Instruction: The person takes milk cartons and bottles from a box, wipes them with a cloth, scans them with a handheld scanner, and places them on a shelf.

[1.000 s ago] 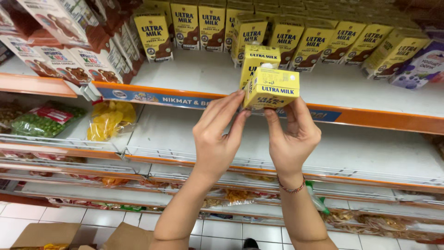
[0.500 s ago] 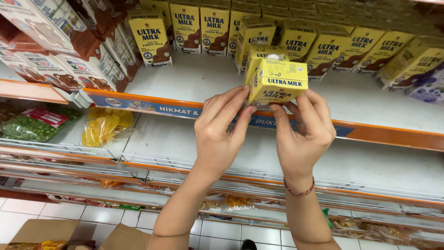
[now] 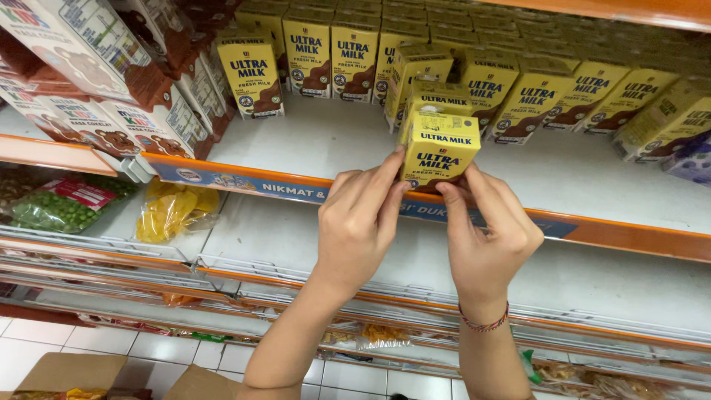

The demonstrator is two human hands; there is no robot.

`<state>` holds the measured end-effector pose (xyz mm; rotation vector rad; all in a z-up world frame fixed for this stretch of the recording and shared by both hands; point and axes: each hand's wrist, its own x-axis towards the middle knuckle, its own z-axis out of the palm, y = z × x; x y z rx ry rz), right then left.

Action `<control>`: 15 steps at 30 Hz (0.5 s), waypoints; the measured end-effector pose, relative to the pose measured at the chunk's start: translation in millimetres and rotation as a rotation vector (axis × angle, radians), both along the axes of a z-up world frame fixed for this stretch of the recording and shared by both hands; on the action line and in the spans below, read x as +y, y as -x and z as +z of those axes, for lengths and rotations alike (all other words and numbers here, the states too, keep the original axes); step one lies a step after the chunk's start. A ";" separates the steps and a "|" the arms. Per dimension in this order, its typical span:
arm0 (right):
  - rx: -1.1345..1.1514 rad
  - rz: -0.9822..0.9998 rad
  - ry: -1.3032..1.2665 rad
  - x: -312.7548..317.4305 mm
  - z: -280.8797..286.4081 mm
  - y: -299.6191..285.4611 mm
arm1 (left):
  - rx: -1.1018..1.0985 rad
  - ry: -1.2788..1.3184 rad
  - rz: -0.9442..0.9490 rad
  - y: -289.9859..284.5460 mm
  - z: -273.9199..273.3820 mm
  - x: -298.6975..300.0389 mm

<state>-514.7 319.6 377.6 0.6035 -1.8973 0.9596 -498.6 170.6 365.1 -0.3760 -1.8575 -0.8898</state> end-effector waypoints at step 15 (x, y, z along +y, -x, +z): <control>-0.042 0.027 0.050 -1.4 2.6 1.4 | -0.017 0.034 0.001 3.0 -0.9 -0.9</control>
